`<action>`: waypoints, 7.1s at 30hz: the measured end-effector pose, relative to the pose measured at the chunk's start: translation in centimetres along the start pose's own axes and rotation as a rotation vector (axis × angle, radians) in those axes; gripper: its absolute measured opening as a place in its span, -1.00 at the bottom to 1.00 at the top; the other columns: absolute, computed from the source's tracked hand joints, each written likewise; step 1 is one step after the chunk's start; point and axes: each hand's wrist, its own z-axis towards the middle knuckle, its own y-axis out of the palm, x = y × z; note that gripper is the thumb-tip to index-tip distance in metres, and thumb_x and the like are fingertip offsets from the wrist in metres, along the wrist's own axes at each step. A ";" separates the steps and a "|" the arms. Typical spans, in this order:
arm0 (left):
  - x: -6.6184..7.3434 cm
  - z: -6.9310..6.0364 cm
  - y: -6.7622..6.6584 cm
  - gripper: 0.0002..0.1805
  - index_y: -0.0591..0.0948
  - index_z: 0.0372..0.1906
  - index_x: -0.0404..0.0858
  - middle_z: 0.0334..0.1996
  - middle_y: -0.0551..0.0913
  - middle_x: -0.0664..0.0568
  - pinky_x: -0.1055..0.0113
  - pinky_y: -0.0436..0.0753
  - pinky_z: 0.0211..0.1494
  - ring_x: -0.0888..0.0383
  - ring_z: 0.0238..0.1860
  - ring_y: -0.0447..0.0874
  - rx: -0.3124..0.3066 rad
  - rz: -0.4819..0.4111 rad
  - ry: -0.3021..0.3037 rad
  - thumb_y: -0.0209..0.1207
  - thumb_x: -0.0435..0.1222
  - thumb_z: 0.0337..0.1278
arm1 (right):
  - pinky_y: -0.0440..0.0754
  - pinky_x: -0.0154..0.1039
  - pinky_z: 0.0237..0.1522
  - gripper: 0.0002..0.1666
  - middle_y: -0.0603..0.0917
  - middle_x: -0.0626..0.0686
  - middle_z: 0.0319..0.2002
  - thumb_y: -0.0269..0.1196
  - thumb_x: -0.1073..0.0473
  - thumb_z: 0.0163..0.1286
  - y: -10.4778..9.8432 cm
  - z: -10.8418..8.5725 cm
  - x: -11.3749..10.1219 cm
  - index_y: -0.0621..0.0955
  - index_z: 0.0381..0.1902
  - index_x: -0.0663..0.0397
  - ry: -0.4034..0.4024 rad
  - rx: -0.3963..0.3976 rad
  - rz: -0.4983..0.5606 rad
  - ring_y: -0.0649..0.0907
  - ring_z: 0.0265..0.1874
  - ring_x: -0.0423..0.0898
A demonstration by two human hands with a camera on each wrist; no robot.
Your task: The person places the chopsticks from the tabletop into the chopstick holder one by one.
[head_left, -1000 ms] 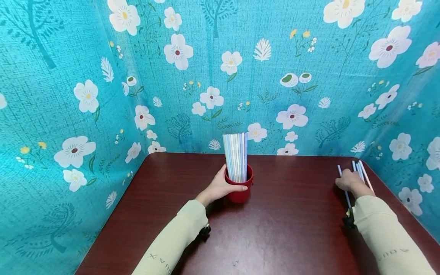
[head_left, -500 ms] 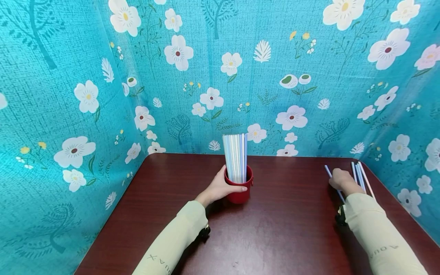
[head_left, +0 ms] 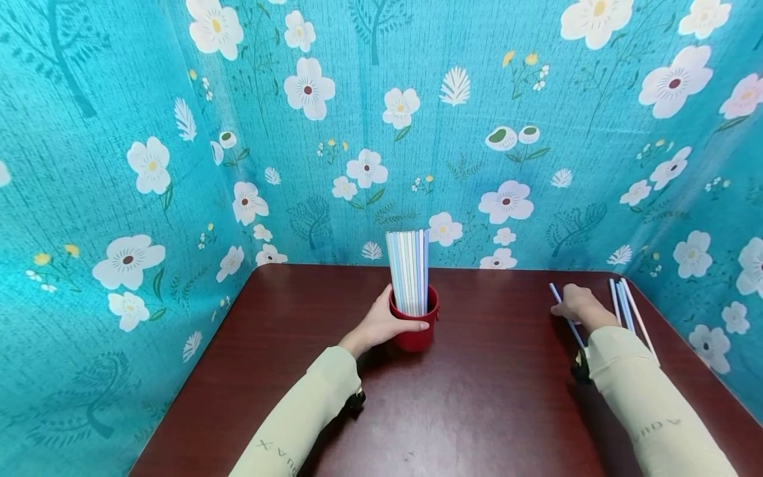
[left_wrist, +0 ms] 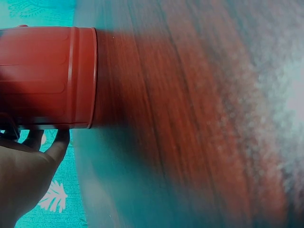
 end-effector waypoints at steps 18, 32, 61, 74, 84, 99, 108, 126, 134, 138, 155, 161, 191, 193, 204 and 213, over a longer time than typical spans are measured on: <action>-0.1 0.0 0.1 -0.01 0.26 0.42 0.21 0.27 0.49 0.25 0.08 0.72 0.07 0.12 0.26 0.46 -0.006 0.003 -0.006 0.59 -0.01 -0.13 | 0.76 -0.15 -0.45 -0.61 0.50 0.29 -0.36 0.29 0.33 0.17 0.1 -0.3 -2.2 0.39 -0.18 0.51 0.041 -0.086 0.103 0.66 -0.42 0.08; -0.2 0.0 -0.1 -0.01 0.26 0.41 0.26 0.27 0.49 0.28 0.08 0.72 0.07 0.14 0.27 0.46 -0.003 0.002 0.007 0.59 -0.01 -0.14 | 0.77 -0.15 -0.40 -0.61 0.50 0.25 -0.35 0.28 0.28 0.30 -0.1 -0.7 -3.4 0.42 -0.12 0.52 0.056 -0.139 0.160 0.65 -0.43 0.02; -0.1 0.0 -0.1 -0.01 0.26 0.42 0.22 0.27 0.49 0.26 0.08 0.71 0.09 0.13 0.26 0.47 -0.004 0.013 0.004 0.58 -0.01 -0.13 | 0.69 -0.27 -0.47 -0.76 0.76 0.34 -0.30 0.23 0.26 0.45 -3.1 -2.5 -10.0 0.59 -0.17 0.45 -0.280 0.331 0.280 0.76 -0.54 -0.07; -0.1 0.0 -0.1 0.00 0.25 0.42 0.22 0.27 0.49 0.26 0.08 0.72 0.08 0.13 0.26 0.47 -0.007 0.005 0.005 0.59 -0.01 -0.14 | 0.60 -0.33 -0.38 -0.67 0.76 0.35 -0.14 0.17 0.14 0.56 -5.2 -5.6 -15.9 0.51 0.04 0.35 -0.430 0.459 0.405 0.81 -0.27 0.16; -0.2 0.0 -0.1 0.00 0.25 0.42 0.23 0.28 0.49 0.25 0.07 0.71 0.09 0.12 0.27 0.46 -0.006 0.006 -0.004 0.59 0.01 -0.14 | 0.75 -0.33 -0.21 -0.71 0.75 0.39 -0.12 0.11 0.19 0.60 -5.9 -7.0 -19.6 0.43 0.07 0.34 -0.557 0.490 0.643 0.81 -0.35 -0.06; -0.2 0.0 -0.2 0.00 0.26 0.43 0.22 0.29 0.49 0.25 0.07 0.70 0.11 0.13 0.26 0.47 -0.008 0.018 0.001 0.59 -0.01 -0.14 | 0.77 -0.22 -0.17 -0.73 0.74 0.40 -0.12 0.05 0.19 0.64 -5.2 -7.7 -23.2 0.34 0.07 0.31 -0.647 0.473 0.736 0.78 -0.40 -0.17; 0.0 0.1 0.0 -0.01 0.26 0.42 0.22 0.29 0.49 0.24 0.06 0.70 0.12 0.11 0.27 0.46 -0.004 0.012 0.001 0.59 -0.01 -0.13 | 0.77 -0.17 -0.17 -0.74 0.74 0.37 -0.16 0.05 0.19 0.64 -3.5 -7.2 -24.0 0.35 0.06 0.30 -0.698 0.450 0.659 0.79 -0.37 0.02; -0.2 0.2 -0.1 0.03 0.23 0.45 0.23 0.30 0.48 0.24 0.03 0.66 0.19 0.12 0.27 0.47 0.007 0.021 -0.004 0.59 0.03 -0.15 | 0.74 -0.02 -0.26 -0.77 0.76 0.29 -0.22 0.09 0.19 0.62 -0.8 -5.8 -25.2 0.39 0.09 0.21 -0.706 0.410 0.542 0.79 -0.37 0.13; -0.2 0.2 -0.1 0.03 0.24 0.45 0.23 0.30 0.49 0.24 0.04 0.66 0.20 0.13 0.26 0.49 0.008 0.019 0.001 0.59 0.02 -0.14 | 0.71 -0.16 -0.36 -0.75 0.76 0.27 -0.20 0.11 0.23 0.61 0.4 -5.2 -25.3 0.40 0.12 0.21 -0.661 0.366 0.532 0.79 -0.36 0.18; -0.2 0.2 -0.1 0.02 0.23 0.46 0.23 0.30 0.49 0.25 0.05 0.64 0.23 0.14 0.26 0.49 -0.002 0.011 0.012 0.58 0.01 -0.12 | 0.74 -0.09 -0.33 -0.75 0.75 0.25 -0.19 0.13 0.24 0.59 1.1 -4.9 -25.2 0.41 0.12 0.23 -0.653 0.350 0.508 0.79 -0.38 0.11; -0.2 0.3 -0.1 0.02 0.22 0.48 0.16 0.32 0.49 0.21 0.05 0.63 0.24 0.12 0.25 0.50 -0.012 0.002 0.012 0.57 -0.03 -0.08 | 0.78 -0.10 -0.31 -0.81 0.71 0.22 -0.24 0.15 0.26 0.57 2.9 -4.3 -25.5 0.47 0.05 0.23 -0.644 0.267 0.476 0.75 -0.41 0.04; -0.2 0.3 -0.1 0.04 0.21 0.48 0.21 0.31 0.49 0.24 0.06 0.61 0.27 0.15 0.25 0.51 -0.018 -0.007 0.011 0.58 -0.04 -0.09 | 0.73 -0.11 -0.30 -0.81 0.71 0.15 -0.27 0.19 0.24 0.56 3.5 -4.2 -25.4 0.48 0.04 0.18 -0.653 0.285 0.407 0.71 -0.43 0.00; 0.1 0.3 -0.2 0.03 0.24 0.47 0.15 0.29 0.50 0.21 0.05 0.66 0.18 0.10 0.26 0.49 -0.010 0.016 -0.010 0.58 0.01 -0.12 | 0.62 0.04 -0.10 -0.78 0.68 0.16 -0.17 0.19 0.18 0.54 0.5 -3.7 -21.1 0.54 0.04 0.17 -0.595 0.352 0.353 0.69 -0.17 0.09; 0.0 0.3 -0.2 0.03 0.24 0.47 0.18 0.29 0.49 0.22 0.06 0.68 0.15 0.11 0.26 0.48 -0.012 0.018 -0.012 0.58 0.02 -0.13 | 0.60 0.05 -0.08 -0.81 0.69 0.17 -0.18 0.18 0.20 0.54 -0.1 -3.4 -19.8 0.57 0.00 0.18 -0.565 0.365 0.328 0.68 -0.17 0.12; -0.2 0.2 -0.3 0.03 0.25 0.45 0.20 0.28 0.49 0.24 0.06 0.70 0.11 0.12 0.26 0.48 -0.018 0.006 -0.007 0.59 0.01 -0.15 | 0.57 0.15 -0.10 -0.74 0.70 0.32 -0.10 0.16 0.20 0.51 -2.3 -2.3 -11.6 0.64 -0.04 0.30 -0.403 0.474 0.232 0.67 -0.12 0.25; -0.4 0.0 -0.1 0.03 0.23 0.45 0.25 0.29 0.48 0.26 0.07 0.71 0.09 0.12 0.28 0.46 -0.016 0.002 -0.009 0.59 0.01 -0.14 | 0.49 0.40 0.06 -0.58 0.53 0.53 0.08 0.11 0.25 0.48 -2.9 -1.6 -4.5 0.52 0.13 0.52 -0.266 0.456 0.176 0.51 0.09 0.48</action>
